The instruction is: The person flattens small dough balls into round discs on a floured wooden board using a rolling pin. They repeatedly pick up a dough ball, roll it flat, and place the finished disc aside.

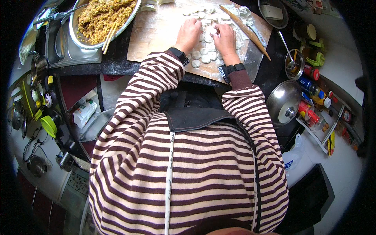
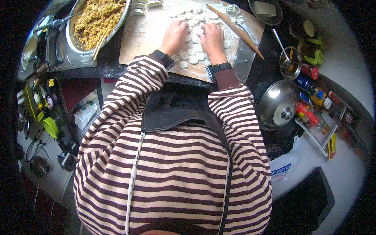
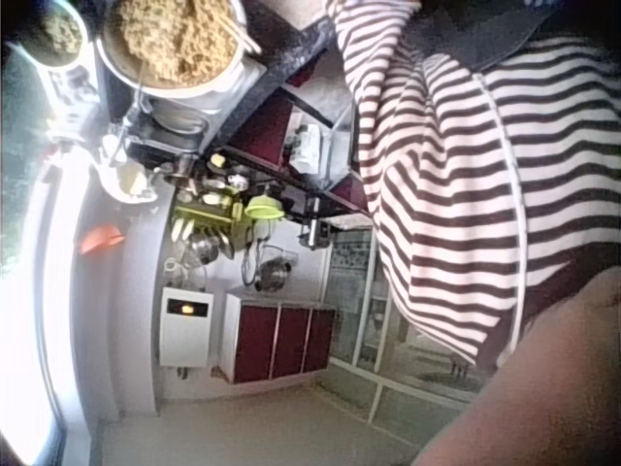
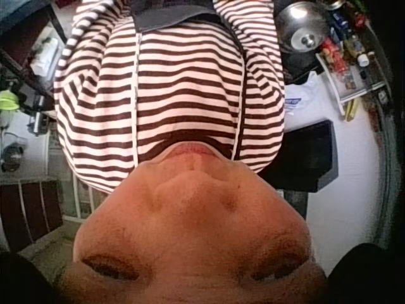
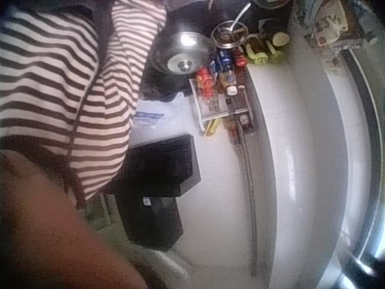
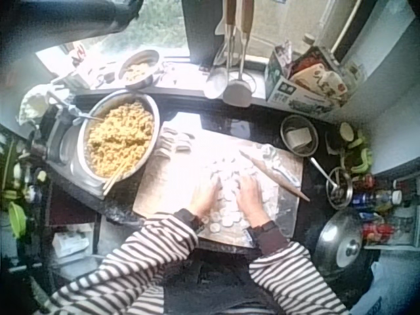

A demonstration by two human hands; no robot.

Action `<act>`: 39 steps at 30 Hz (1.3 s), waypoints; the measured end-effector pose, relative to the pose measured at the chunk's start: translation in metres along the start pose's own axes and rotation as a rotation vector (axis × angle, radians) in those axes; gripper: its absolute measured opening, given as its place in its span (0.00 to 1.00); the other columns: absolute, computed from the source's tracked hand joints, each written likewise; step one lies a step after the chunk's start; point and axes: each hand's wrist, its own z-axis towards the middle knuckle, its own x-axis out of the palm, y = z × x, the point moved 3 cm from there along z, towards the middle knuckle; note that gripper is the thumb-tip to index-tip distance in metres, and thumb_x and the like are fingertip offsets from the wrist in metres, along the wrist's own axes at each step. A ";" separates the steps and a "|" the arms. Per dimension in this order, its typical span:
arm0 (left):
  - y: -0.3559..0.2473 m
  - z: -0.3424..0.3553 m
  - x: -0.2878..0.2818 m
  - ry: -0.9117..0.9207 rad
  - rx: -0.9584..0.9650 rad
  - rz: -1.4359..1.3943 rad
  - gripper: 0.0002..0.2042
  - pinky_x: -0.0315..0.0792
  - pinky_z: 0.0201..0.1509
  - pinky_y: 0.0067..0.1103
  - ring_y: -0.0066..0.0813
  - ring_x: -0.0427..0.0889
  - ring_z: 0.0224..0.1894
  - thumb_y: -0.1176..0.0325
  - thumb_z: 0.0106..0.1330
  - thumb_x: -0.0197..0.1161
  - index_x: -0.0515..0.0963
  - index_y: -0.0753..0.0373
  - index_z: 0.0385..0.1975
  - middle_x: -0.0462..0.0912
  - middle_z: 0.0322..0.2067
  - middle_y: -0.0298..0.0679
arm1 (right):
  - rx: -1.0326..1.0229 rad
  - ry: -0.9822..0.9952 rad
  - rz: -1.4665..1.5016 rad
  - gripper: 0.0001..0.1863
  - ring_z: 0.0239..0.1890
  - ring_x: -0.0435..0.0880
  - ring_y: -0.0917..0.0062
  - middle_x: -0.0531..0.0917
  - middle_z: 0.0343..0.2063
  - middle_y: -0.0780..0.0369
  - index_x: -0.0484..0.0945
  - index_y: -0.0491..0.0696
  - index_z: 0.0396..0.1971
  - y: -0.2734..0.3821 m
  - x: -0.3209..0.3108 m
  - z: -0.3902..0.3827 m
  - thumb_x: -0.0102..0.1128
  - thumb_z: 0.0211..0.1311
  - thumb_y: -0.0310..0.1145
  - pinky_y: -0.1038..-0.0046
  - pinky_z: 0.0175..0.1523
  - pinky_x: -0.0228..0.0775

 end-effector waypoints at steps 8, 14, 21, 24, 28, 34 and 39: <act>-0.009 -0.022 -0.010 -0.015 0.157 0.034 0.21 0.68 0.64 0.33 0.47 0.72 0.62 0.72 0.62 0.62 0.73 0.68 0.57 0.75 0.58 0.50 | -0.089 0.033 -0.084 0.25 0.59 0.72 0.61 0.77 0.54 0.55 0.74 0.45 0.55 0.012 -0.005 -0.021 0.64 0.56 0.32 0.62 0.65 0.61; -0.009 -0.043 0.008 0.162 0.163 0.253 0.27 0.54 0.74 0.33 0.46 0.60 0.71 0.64 0.70 0.54 0.62 0.70 0.66 0.61 0.69 0.52 | -0.046 0.204 -0.289 0.33 0.72 0.60 0.61 0.65 0.67 0.50 0.61 0.39 0.67 0.017 0.019 -0.040 0.55 0.63 0.35 0.59 0.76 0.45; 0.000 -0.027 -0.006 0.325 -0.031 -0.108 0.23 0.59 0.72 0.33 0.48 0.63 0.69 0.66 0.67 0.58 0.70 0.63 0.62 0.66 0.66 0.53 | 0.124 0.181 0.257 0.20 0.65 0.68 0.60 0.75 0.56 0.47 0.76 0.43 0.55 0.007 -0.005 -0.027 0.56 0.64 0.32 0.60 0.70 0.53; 0.010 -0.013 -0.028 0.085 -0.158 -0.010 0.16 0.71 0.59 0.35 0.49 0.74 0.56 0.69 0.64 0.63 0.76 0.64 0.51 0.76 0.53 0.51 | 0.321 -0.103 0.137 0.15 0.52 0.74 0.58 0.78 0.43 0.50 0.79 0.44 0.46 -0.009 -0.027 -0.012 0.61 0.58 0.26 0.61 0.58 0.67; 0.019 0.006 -0.033 -0.057 -0.209 0.138 0.16 0.72 0.49 0.37 0.48 0.75 0.46 0.66 0.57 0.70 0.75 0.65 0.42 0.76 0.42 0.49 | 0.252 -0.100 -0.125 0.19 0.52 0.73 0.57 0.74 0.48 0.55 0.75 0.43 0.46 -0.016 -0.017 0.012 0.66 0.54 0.28 0.62 0.55 0.68; 0.025 0.011 -0.019 -0.042 -0.187 0.118 0.17 0.72 0.49 0.36 0.49 0.75 0.46 0.66 0.55 0.72 0.74 0.66 0.40 0.76 0.41 0.49 | 0.178 -0.103 -0.034 0.14 0.48 0.75 0.60 0.77 0.43 0.56 0.76 0.46 0.40 -0.021 -0.003 0.003 0.65 0.52 0.25 0.61 0.54 0.68; 0.026 0.003 -0.022 -0.018 -0.144 0.095 0.15 0.72 0.47 0.35 0.47 0.76 0.43 0.69 0.56 0.70 0.74 0.65 0.39 0.76 0.36 0.48 | 0.077 -0.105 0.037 0.18 0.51 0.75 0.60 0.78 0.45 0.56 0.77 0.45 0.44 -0.016 -0.011 -0.012 0.64 0.51 0.23 0.62 0.58 0.68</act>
